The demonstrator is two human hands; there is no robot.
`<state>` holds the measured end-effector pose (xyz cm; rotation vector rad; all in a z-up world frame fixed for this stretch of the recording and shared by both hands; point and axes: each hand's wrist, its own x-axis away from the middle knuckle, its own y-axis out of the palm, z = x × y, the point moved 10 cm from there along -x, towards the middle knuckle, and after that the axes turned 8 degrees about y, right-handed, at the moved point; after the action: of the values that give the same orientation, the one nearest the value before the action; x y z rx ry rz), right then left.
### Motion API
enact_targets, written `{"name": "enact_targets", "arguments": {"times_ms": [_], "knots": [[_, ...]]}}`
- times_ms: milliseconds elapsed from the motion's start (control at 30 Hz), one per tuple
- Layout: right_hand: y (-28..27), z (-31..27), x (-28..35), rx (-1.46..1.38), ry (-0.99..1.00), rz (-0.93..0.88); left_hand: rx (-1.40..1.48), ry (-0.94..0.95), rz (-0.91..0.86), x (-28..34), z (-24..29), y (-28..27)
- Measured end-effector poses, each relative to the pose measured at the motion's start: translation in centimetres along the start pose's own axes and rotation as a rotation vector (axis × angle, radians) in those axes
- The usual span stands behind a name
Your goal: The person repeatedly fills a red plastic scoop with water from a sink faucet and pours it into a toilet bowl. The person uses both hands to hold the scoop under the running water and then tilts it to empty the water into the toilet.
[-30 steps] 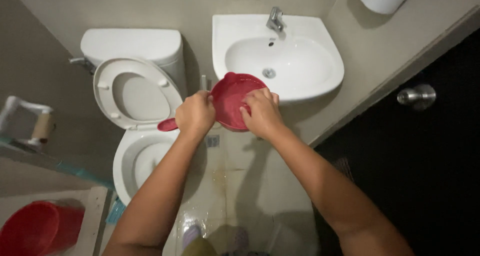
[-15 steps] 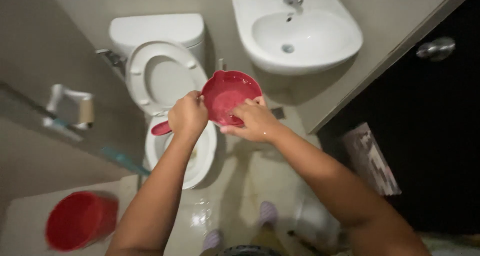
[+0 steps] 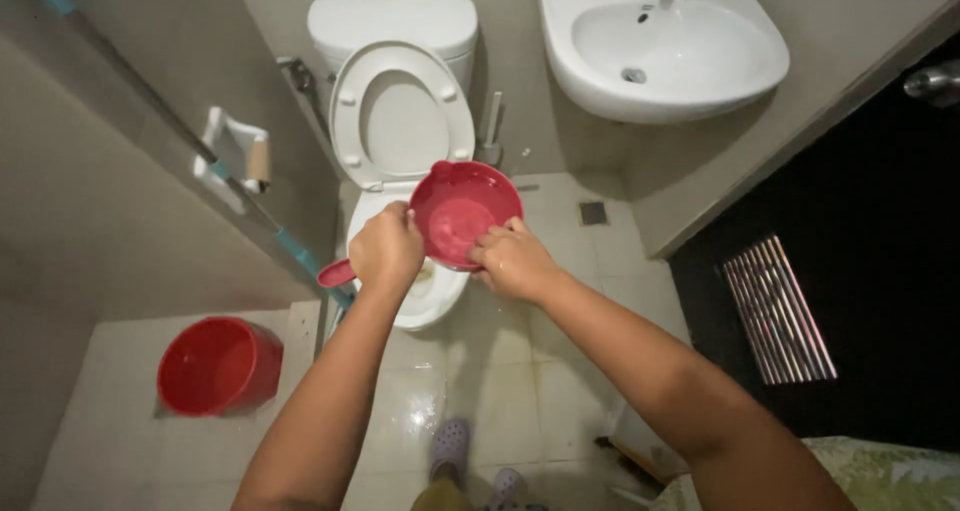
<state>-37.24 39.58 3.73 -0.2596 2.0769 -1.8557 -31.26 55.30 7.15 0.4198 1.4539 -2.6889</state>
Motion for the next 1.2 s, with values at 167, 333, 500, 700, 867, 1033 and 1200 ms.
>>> {"name": "enact_targets", "arguments": {"times_ms": [167,333,500,700,867,1033,1200], "knots": [[0.3,-1.4,2.9,-0.019,-0.067,0.071,0.012,-0.102,0.021,4.1,-0.6,1.0],[2.4,-1.6,5.6,-0.013,-0.062,0.012,-0.014,-0.125,0.023,7.7,-1.1,2.9],[4.0,-2.2,7.8,0.065,-0.153,0.059,-0.015,-0.176,0.004,10.4,-2.1,4.8],[7.7,-2.8,8.6,0.115,-0.096,-0.023,-0.005,-0.164,-0.015,12.0,-4.1,6.3],[10.1,-4.6,8.3,0.129,-0.065,-0.103,-0.026,-0.135,-0.07,12.0,-6.8,7.3],[12.1,-6.6,7.0,0.107,-0.053,-0.043,-0.015,-0.053,-0.042,11.2,-9.5,6.8],[13.3,-8.9,5.7,0.1,0.006,0.01,-0.036,0.008,-0.055,10.7,-11.1,4.6]]}}
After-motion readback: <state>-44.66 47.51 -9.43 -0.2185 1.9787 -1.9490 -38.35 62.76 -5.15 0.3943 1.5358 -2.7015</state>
